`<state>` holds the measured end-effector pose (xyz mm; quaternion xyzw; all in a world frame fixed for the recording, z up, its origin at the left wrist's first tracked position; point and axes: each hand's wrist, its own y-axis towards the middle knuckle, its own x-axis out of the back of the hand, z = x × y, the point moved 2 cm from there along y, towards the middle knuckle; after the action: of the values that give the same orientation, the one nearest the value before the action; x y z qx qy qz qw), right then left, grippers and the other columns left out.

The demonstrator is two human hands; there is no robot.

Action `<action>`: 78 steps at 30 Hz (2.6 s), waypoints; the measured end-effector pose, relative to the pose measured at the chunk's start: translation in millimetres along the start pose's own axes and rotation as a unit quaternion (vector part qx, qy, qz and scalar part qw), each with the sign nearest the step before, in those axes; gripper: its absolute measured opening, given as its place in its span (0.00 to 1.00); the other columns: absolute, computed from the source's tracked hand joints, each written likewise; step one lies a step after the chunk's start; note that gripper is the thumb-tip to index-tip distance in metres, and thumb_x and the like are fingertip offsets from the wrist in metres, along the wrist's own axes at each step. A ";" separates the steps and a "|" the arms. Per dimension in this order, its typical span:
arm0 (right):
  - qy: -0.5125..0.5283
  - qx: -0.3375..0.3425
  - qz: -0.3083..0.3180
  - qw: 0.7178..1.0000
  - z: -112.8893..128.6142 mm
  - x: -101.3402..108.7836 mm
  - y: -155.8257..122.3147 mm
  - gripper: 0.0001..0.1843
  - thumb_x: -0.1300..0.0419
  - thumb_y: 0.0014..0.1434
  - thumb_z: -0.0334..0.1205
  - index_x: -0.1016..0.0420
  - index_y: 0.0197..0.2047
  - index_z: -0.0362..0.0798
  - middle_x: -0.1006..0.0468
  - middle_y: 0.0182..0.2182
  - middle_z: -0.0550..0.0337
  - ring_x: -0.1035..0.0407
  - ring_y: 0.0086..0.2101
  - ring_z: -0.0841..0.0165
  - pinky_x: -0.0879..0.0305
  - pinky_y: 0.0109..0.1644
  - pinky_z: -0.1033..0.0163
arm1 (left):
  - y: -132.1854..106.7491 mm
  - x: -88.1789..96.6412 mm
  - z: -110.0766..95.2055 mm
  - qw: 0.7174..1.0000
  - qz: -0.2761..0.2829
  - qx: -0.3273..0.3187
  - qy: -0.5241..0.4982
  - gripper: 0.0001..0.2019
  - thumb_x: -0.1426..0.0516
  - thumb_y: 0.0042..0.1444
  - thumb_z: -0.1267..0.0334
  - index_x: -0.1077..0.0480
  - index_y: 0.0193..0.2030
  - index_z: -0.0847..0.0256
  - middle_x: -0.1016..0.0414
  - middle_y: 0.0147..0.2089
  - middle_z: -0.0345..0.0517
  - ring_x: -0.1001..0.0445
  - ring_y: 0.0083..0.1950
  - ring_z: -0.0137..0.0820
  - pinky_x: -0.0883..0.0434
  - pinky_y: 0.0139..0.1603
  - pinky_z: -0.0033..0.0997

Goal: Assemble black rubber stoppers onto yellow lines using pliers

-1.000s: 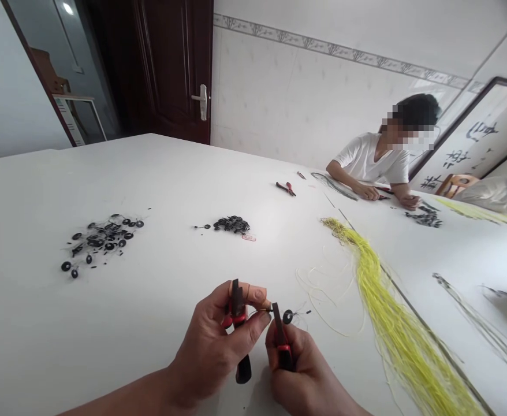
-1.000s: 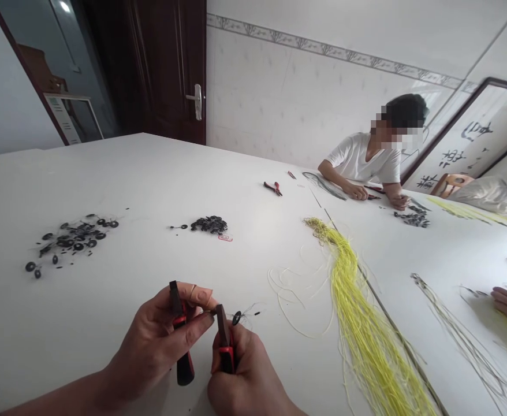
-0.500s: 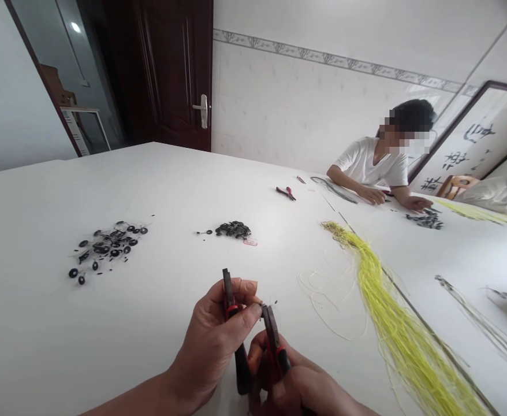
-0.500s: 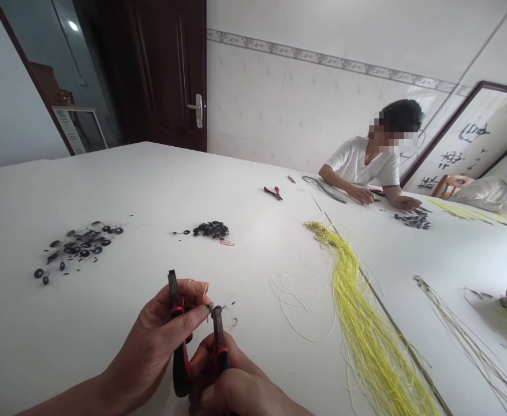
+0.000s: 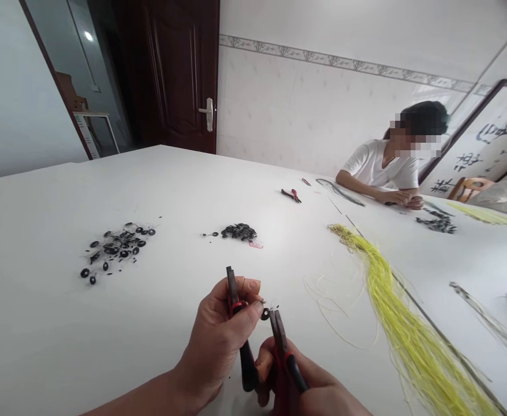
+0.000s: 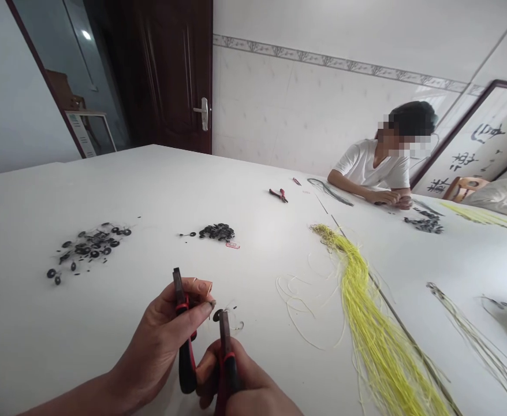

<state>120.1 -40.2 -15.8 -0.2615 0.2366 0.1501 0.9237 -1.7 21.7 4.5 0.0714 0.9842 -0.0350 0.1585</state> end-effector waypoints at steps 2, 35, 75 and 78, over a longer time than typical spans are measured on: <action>0.001 0.019 -0.016 1.000 -1.0 5.2 5.9 0.13 0.41 0.39 0.35 0.32 0.33 0.48 0.34 0.27 0.60 0.40 0.26 0.72 0.45 0.29 0.67 | 3.1 1.1 -1.2 1.000 -0.003 -0.011 -0.005 0.06 0.43 0.47 0.72 0.31 0.29 0.56 0.31 0.32 0.36 0.35 0.35 0.25 0.35 0.38 0.23; -0.221 0.027 -0.061 0.973 13.5 1.9 -0.4 0.16 0.52 0.36 0.30 0.34 0.31 0.46 0.39 0.21 0.66 0.46 0.22 0.75 0.50 0.25 0.68 | -6.3 -1.5 4.0 0.999 0.040 0.020 -0.001 0.04 0.42 0.49 0.68 0.30 0.31 0.54 0.32 0.33 0.35 0.35 0.35 0.24 0.36 0.38 0.22; -0.224 0.012 -0.020 0.974 13.6 8.8 -3.4 0.14 0.51 0.40 0.28 0.34 0.33 0.45 0.34 0.22 0.64 0.40 0.22 0.74 0.44 0.27 0.65 | -7.4 -3.4 2.4 0.997 0.069 0.013 0.018 0.08 0.45 0.50 0.71 0.30 0.33 0.52 0.33 0.28 0.33 0.36 0.32 0.21 0.36 0.38 0.19; -0.225 0.013 -0.013 0.974 14.9 7.8 -3.9 0.14 0.51 0.41 0.28 0.34 0.34 0.45 0.34 0.22 0.64 0.40 0.22 0.74 0.43 0.28 0.65 | -8.0 -2.7 3.4 0.997 0.068 0.023 0.021 0.09 0.45 0.50 0.72 0.30 0.34 0.53 0.33 0.28 0.33 0.37 0.32 0.21 0.36 0.37 0.20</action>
<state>133.5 -33.9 -6.9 -0.2121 0.0217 0.1902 0.9583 0.6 13.2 2.6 0.1426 0.9790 -0.0452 0.1384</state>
